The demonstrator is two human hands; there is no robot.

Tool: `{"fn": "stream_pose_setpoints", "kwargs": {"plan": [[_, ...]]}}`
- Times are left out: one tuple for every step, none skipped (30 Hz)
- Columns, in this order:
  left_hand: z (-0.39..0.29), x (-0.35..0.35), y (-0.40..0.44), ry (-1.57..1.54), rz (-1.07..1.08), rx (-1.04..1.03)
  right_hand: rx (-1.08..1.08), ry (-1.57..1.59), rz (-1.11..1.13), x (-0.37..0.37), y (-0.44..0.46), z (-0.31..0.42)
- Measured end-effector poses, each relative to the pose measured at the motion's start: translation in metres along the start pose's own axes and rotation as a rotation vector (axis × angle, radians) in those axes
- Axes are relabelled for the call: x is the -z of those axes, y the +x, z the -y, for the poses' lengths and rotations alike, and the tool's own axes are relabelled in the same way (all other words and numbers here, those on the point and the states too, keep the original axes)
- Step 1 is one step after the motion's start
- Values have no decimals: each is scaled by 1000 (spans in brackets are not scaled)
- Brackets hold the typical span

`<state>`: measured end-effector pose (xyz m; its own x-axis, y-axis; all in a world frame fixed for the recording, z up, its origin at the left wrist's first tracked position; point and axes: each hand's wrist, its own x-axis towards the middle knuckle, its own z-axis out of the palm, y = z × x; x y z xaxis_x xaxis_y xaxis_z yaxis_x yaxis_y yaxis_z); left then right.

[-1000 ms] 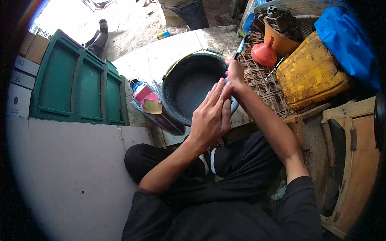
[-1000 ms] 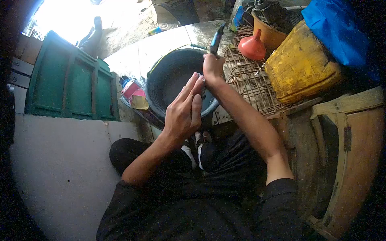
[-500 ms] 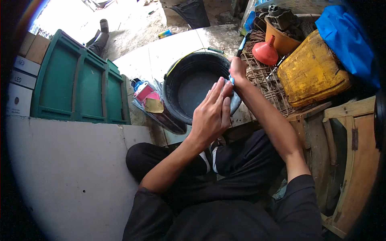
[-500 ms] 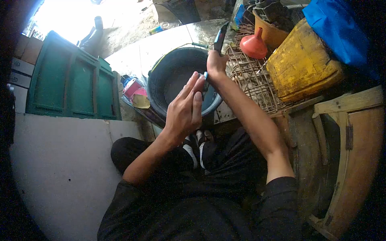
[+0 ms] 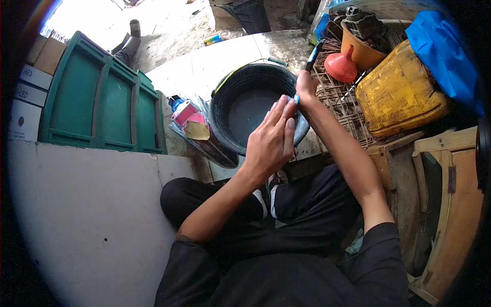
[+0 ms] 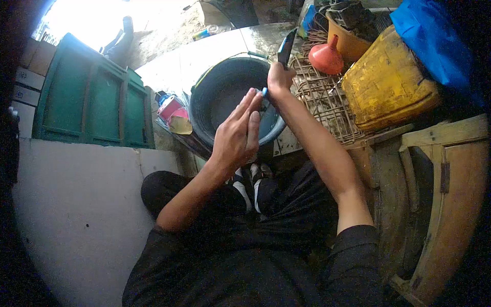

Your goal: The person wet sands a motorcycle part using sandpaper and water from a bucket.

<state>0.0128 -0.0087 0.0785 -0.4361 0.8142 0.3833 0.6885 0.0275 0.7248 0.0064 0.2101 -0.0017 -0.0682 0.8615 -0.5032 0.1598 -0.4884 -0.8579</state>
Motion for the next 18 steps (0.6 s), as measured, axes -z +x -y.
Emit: {"fn": "stream_pose_setpoints", "kwargs": {"plan": [[-1, 0, -1, -10, 18, 7, 24, -20, 30, 0, 3, -7], [-1, -1, -2, -14, 7, -8, 36, -85, 52, -3, 8, -16], [0, -1, 0, -17, 5, -6, 46, -150, 72, -5, 8, -21], [2, -1, 2, -3, -12, -19, 53, -131, 82, -7, 13, -18], [4, -2, 3, 12, -27, -32, 53, -108, 48, -7, 18, -17], [2, -1, 3, 7, -29, -13, 54, -86, 15, -6, 20, -14], [3, -1, 2, 11, -31, -14, 54, -62, -59, -7, 12, -5], [4, -3, 0, 17, -22, -20, 35, -69, -31, -9, 24, -16], [4, -4, -2, 20, -15, -27, 17, -77, -3, -10, 39, -29], [-2, -2, -1, -18, 1, 2, 146, -102, -122, -17, 35, -39], [-3, -1, 1, -19, -3, 2, 158, -113, -90, -16, 38, -41], [-1, 0, 3, -23, -18, -4, 169, -123, -59, -14, 29, -34], [0, 0, 3, -25, -28, -11, 59, -119, 118, -4, 10, -15], [1, 0, 4, -13, -23, -4, 111, -94, 59, -5, 14, -14], [2, -1, 3, -9, -23, -6, 168, -70, 2, -7, 11, -6], [5, -3, 0, -5, -21, -30, 111, -49, -78, -6, 5, -1], [5, -4, -2, -4, -20, -56, 75, -65, -71, 0, 0, 4], [2, -3, -2, -32, -9, -49, 89, -66, -40, -2, 17, -9]]}}
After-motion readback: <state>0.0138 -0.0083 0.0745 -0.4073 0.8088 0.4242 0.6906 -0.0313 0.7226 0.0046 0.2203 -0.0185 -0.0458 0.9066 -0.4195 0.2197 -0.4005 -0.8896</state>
